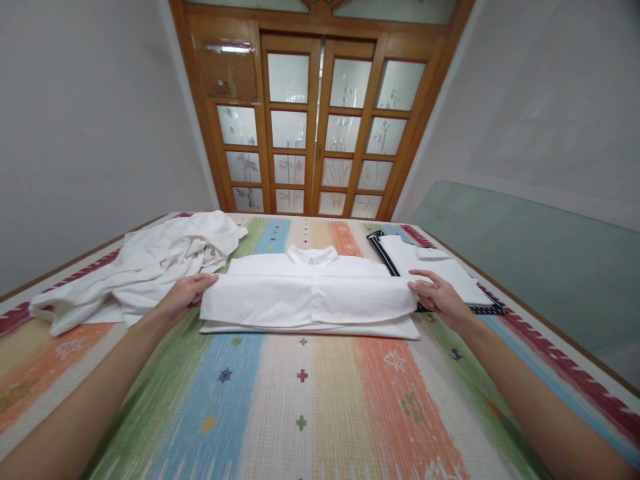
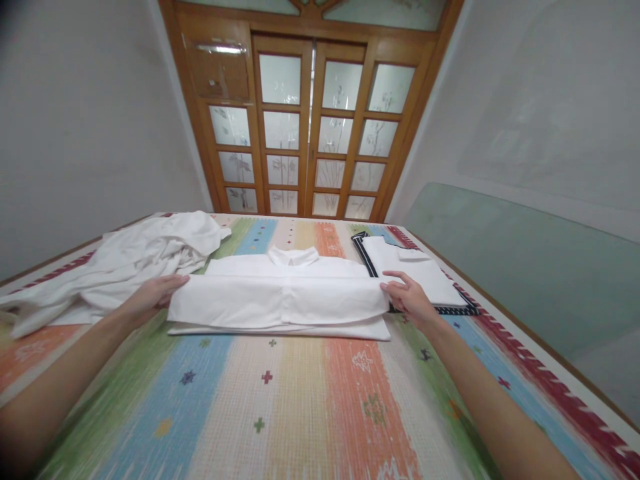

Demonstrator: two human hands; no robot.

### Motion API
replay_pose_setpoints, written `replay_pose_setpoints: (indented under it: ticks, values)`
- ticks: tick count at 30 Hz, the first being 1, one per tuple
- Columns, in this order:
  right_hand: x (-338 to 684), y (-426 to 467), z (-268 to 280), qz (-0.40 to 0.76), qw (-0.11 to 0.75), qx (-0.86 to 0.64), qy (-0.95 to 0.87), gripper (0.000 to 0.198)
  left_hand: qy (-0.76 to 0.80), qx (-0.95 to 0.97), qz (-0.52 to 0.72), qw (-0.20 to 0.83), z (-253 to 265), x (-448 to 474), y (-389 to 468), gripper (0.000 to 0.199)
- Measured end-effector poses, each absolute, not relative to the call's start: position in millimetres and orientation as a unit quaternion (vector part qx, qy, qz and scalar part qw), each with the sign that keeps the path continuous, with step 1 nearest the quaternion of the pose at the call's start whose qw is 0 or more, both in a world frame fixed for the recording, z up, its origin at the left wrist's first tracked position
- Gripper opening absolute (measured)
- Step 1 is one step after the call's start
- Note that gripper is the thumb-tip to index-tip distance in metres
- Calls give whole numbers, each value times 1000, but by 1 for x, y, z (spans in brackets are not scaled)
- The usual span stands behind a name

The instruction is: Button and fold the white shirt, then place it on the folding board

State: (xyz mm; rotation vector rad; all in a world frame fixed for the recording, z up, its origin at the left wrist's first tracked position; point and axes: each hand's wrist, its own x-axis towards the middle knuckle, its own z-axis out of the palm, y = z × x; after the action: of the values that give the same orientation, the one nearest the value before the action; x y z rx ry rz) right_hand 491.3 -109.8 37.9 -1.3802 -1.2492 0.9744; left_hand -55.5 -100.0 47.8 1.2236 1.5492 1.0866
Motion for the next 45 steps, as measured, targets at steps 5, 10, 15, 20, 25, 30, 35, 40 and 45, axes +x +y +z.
replay_pose_setpoints:
  ticks: [5,10,15,20,25,30,35,40,45]
  values:
    - [474,-89,33,368,519,-603,-481,63,660,476,454,363,46,-41,-78,50]
    - [473,-98,24,359,461,-647,-490,67,674,534,390,330,38,-47,-85,49]
    - [490,-133,16,433,371,-641,-514,76,650,592,251,405,35,-64,-116,54]
    - [492,-158,7,421,300,-615,-595,87,644,617,211,400,31,-67,-132,57]
    - [491,-169,2,275,257,-571,-730,50,613,702,209,297,24,-69,-140,48]
    - [496,-177,-6,25,168,-516,-839,26,558,786,189,187,16,-72,-154,40]
    - [495,-180,-20,-131,85,-482,-862,30,530,830,161,66,0,-77,-164,32]
    - [494,-182,-21,-155,76,-478,-861,28,508,851,130,14,-6,-79,-168,32]
    - [495,-187,-17,-173,69,-460,-868,30,486,864,132,-1,-6,-85,-167,32]
